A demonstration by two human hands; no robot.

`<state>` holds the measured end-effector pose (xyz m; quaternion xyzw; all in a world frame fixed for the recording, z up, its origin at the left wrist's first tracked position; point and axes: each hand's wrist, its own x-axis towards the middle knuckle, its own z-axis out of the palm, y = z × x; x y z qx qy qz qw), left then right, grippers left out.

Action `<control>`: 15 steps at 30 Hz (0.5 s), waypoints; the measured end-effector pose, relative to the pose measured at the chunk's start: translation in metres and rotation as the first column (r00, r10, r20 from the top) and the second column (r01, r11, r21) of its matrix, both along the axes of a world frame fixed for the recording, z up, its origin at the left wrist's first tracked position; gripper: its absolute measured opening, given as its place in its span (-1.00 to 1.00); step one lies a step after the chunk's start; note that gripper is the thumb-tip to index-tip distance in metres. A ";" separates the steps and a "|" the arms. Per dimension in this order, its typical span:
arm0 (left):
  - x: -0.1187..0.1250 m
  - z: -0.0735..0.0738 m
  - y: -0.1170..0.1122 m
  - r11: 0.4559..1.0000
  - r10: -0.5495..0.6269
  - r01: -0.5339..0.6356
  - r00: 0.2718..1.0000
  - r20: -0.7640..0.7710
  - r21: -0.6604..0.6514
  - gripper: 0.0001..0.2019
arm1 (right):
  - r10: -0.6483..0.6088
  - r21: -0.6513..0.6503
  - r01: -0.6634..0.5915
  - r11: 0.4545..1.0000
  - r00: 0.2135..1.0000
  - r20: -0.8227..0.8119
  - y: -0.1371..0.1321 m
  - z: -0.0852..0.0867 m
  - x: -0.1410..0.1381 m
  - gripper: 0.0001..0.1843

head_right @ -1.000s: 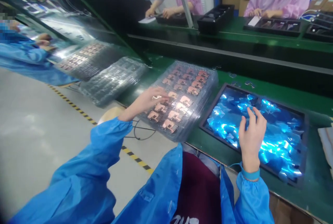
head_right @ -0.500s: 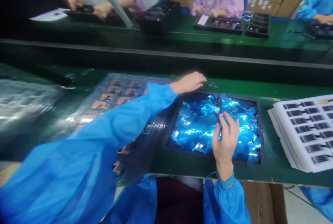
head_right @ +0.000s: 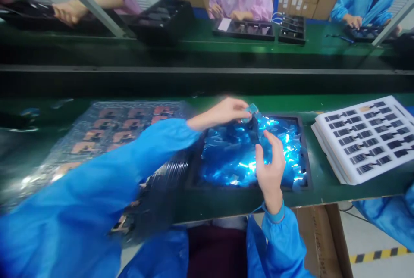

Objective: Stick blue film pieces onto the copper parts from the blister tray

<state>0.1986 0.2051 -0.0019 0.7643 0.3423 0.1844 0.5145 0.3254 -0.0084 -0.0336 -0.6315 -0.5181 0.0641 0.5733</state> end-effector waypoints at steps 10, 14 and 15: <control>-0.063 0.042 -0.173 0.976 0.216 -0.208 0.963 0.160 -0.062 -0.85 | 0.243 -0.102 -0.326 0.940 0.847 -0.473 -0.021 0.022 -0.020 -0.79; -0.072 0.036 -0.196 0.938 0.330 -0.341 0.934 0.139 0.059 -0.88 | 0.274 -0.136 -0.339 0.931 0.894 -0.355 -0.036 0.023 -0.023 -0.76; -0.074 0.033 -0.200 0.924 0.366 -0.377 0.920 0.144 0.065 -0.87 | 0.279 -0.136 -0.328 0.935 0.915 -0.291 -0.038 0.023 -0.024 -0.73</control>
